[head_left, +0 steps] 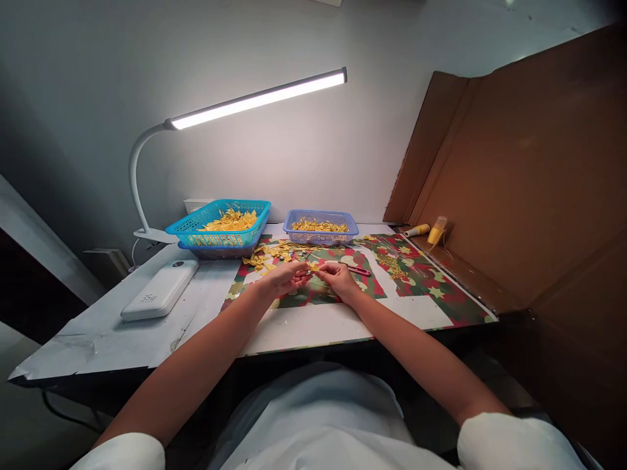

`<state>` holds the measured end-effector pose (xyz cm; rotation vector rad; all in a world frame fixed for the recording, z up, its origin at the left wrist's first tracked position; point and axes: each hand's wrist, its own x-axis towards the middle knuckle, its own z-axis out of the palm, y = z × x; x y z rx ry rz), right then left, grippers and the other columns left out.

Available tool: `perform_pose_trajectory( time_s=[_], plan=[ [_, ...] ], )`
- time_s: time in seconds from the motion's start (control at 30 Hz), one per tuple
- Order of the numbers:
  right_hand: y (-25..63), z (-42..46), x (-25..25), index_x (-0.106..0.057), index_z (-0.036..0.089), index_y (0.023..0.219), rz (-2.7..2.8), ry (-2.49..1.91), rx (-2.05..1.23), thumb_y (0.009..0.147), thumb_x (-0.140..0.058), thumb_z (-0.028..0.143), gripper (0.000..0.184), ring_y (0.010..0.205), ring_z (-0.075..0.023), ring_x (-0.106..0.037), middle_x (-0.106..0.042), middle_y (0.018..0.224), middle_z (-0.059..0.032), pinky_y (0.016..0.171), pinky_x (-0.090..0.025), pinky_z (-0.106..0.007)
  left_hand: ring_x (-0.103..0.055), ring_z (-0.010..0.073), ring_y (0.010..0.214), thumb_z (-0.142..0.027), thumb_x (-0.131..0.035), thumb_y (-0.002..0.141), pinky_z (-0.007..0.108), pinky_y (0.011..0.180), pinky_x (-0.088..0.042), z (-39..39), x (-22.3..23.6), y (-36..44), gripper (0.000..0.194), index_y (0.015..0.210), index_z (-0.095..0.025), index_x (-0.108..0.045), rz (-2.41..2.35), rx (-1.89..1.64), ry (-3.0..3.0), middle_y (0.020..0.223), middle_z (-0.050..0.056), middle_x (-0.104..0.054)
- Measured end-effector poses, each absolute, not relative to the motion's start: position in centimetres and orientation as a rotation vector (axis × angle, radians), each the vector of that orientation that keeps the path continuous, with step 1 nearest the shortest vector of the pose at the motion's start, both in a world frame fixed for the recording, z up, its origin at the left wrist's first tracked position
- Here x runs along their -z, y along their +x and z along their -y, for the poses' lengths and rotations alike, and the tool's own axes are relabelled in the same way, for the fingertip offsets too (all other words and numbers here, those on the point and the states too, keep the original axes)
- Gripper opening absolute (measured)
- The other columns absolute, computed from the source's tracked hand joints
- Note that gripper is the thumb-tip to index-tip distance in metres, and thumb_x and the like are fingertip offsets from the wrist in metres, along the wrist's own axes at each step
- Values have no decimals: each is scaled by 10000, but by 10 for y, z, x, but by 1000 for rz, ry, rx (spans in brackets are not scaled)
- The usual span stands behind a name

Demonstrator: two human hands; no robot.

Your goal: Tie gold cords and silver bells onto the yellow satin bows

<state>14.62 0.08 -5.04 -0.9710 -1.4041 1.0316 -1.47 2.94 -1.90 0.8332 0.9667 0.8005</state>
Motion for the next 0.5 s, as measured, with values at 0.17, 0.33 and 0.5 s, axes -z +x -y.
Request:
perform_pose_trajectory(
  time_s=[0.17,0.33,0.5],
  plan=[
    [145,-2,51,-648,161,639,1392,-981,-1039,559,-745,542,401,536,-85,-373,-505,559,30,489,-295,-237,-625,104,559,-85,-732,697,153,508,-521,-30,18,-14,164,716,-150,-582,-954,-818,815,647,27,-623],
    [144,-3,52,-682,166,676,1451,-1008,-947,638,-700,506,343,557,-106,-430,-572,599,2,512,-344,-247,-620,91,567,-90,-730,713,151,532,-526,-31,18,-15,161,689,-139,-579,-946,-861,790,662,32,-625],
    [147,0,50,-651,182,637,1663,-1003,-647,770,-558,309,206,656,-148,-534,-627,665,-21,642,-425,-277,-616,83,574,-90,-725,708,145,544,-522,-33,19,-15,151,694,-141,-585,-942,-864,819,665,27,-630]
  ],
)
